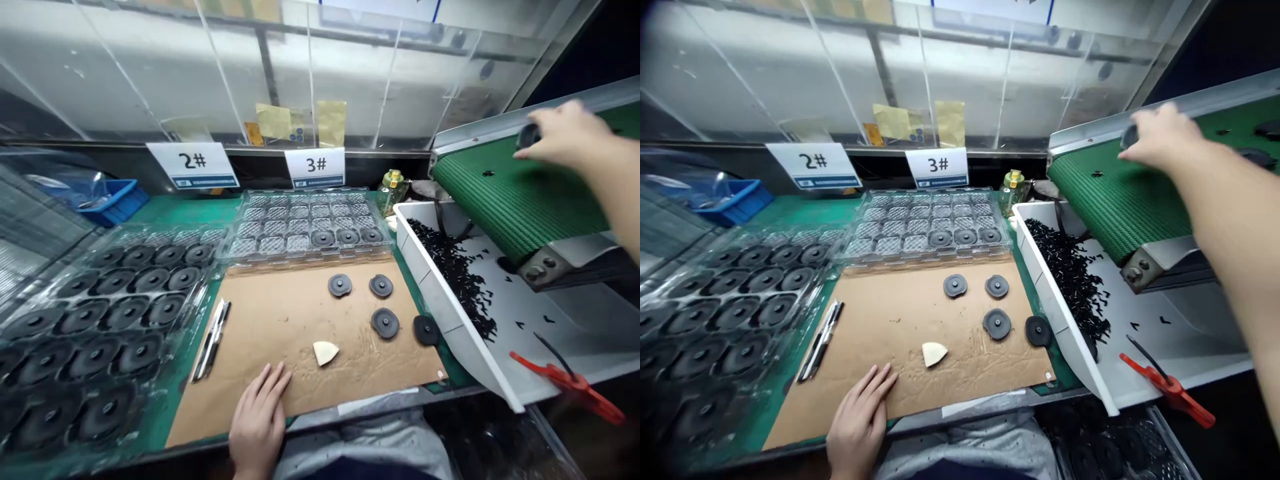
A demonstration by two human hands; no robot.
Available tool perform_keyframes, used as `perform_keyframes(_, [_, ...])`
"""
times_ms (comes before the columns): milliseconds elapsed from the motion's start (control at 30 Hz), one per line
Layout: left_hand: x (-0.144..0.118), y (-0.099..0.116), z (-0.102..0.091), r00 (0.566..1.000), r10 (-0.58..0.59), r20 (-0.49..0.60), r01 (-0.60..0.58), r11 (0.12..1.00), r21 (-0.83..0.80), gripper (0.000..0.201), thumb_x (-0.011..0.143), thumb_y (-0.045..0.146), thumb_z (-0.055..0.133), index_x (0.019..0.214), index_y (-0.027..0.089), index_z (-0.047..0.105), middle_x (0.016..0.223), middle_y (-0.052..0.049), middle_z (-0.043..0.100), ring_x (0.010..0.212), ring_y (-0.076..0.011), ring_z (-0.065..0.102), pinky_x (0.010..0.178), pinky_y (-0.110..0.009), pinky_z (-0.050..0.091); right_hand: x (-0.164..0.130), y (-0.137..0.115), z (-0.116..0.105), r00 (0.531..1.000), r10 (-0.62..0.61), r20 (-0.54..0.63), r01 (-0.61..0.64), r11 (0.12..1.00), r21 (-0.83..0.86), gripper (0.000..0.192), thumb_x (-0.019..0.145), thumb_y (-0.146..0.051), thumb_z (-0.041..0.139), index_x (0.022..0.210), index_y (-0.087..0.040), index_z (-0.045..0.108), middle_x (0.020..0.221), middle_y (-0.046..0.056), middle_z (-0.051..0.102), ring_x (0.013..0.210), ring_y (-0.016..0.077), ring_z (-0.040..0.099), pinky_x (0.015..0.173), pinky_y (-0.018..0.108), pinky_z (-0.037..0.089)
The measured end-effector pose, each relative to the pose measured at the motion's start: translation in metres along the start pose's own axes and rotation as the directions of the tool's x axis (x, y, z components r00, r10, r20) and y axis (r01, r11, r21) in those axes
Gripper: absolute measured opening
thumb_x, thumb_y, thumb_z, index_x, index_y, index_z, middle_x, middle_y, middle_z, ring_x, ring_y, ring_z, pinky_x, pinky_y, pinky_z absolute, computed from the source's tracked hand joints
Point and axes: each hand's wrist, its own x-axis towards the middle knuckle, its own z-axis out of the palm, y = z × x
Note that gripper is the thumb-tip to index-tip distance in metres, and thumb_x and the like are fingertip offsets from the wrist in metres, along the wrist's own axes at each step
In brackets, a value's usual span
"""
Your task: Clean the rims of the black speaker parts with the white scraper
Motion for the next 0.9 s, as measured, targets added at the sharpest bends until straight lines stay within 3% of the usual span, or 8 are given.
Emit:
perform_keyframes(100, [0.009,0.016,-0.011,0.969,-0.237,0.066,0.245,0.951,-0.189,0.028,0.086,0.015,0.045,0.100,0.024,0.067,0.112,-0.005,0.067,0.113,-0.0267,0.056,0.097,-0.047,0.042,-0.023,-0.059,-0.011,0.994,-0.077,0.075,0.088,0.984,-0.157,0.081,0.068,-0.058,0.020,0.091,0.002,0.069,0.134,0.021,0.045,0.107,0.0454,0.048,0.072,0.048,0.035])
perform_keyframes(167, [0.014,0.033,-0.023,0.950,-0.295,0.100,0.311,0.924,-0.221,0.027,0.090,0.019,0.041,0.107,0.021,0.063,0.110,-0.007,0.067,0.111,-0.0233,0.058,0.094,-0.042,0.047,-0.080,-0.117,-0.014,0.895,-0.357,0.268,0.358,0.933,0.047,0.086,0.065,-0.067,0.025,0.108,-0.005,0.066,0.119,0.012,0.061,0.097,0.0340,0.059,0.072,0.040,0.039])
perform_keyframes(233, [0.019,0.057,-0.036,0.940,-0.302,0.159,0.336,0.900,-0.278,0.034,0.091,0.022,0.045,0.125,0.024,0.049,0.120,-0.007,0.062,0.111,-0.0190,0.058,0.093,-0.035,0.049,-0.161,-0.177,-0.012,0.802,-0.488,0.344,0.395,0.866,0.307,0.077,0.064,-0.068,0.054,0.127,-0.024,0.055,0.117,0.007,0.065,0.096,0.0289,0.064,0.077,0.035,0.047])
perform_keyframes(333, [0.021,0.096,-0.053,0.983,0.046,0.177,0.075,0.780,-0.621,0.074,0.078,0.036,0.067,0.140,0.028,0.027,0.134,-0.012,0.051,0.123,-0.0253,0.049,0.102,-0.041,0.042,-0.284,-0.247,0.004,0.686,-0.512,0.517,0.091,0.765,0.637,0.066,0.066,-0.056,0.069,0.125,-0.031,0.055,0.117,0.008,0.065,0.099,0.0288,0.065,0.082,0.040,0.057])
perform_keyframes(467, [0.015,0.121,-0.062,0.891,0.411,0.190,-0.157,0.674,-0.722,0.085,0.078,0.033,0.067,0.144,0.035,0.015,0.134,-0.011,0.052,0.127,-0.0266,0.044,0.104,-0.045,0.038,-0.374,-0.288,0.047,0.583,-0.398,0.709,-0.499,0.514,0.698,0.043,0.074,-0.054,0.060,0.110,-0.032,0.064,0.109,0.007,0.069,0.100,0.0302,0.065,0.085,0.044,0.055])
perform_keyframes(567, [0.004,0.113,-0.062,0.871,0.373,0.320,-0.044,0.707,-0.706,0.069,0.085,0.023,0.059,0.143,0.034,0.023,0.137,-0.009,0.049,0.128,-0.0247,0.043,0.103,-0.041,0.039,-0.398,-0.305,0.071,0.616,-0.350,0.706,-0.589,0.390,0.708,0.043,0.077,-0.061,0.047,0.109,-0.038,0.063,0.101,0.005,0.071,0.097,0.0335,0.066,0.081,0.048,0.055])
perform_keyframes(733, [-0.016,0.089,-0.067,0.904,0.096,0.416,0.229,0.714,-0.662,0.077,0.080,0.025,0.064,0.144,0.031,0.021,0.138,-0.010,0.047,0.127,-0.0264,0.044,0.104,-0.043,0.040,-0.400,-0.347,0.078,0.637,-0.353,0.686,-0.493,0.498,0.714,0.043,0.085,-0.055,0.032,0.119,-0.040,0.053,0.087,0.003,0.072,0.090,0.0301,0.068,0.072,0.042,0.058])
perform_keyframes(900, [-0.024,0.075,-0.079,0.849,-0.274,0.452,0.526,0.526,-0.668,0.065,0.080,0.021,0.064,0.136,0.035,0.034,0.141,-0.006,0.043,0.127,-0.0230,0.043,0.107,-0.041,0.037,-0.371,-0.384,0.076,0.585,-0.461,0.667,-0.423,0.529,0.736,0.034,0.089,-0.050,0.039,0.110,-0.029,0.057,0.079,0.000,0.069,0.072,0.0196,0.067,0.065,0.028,0.055])
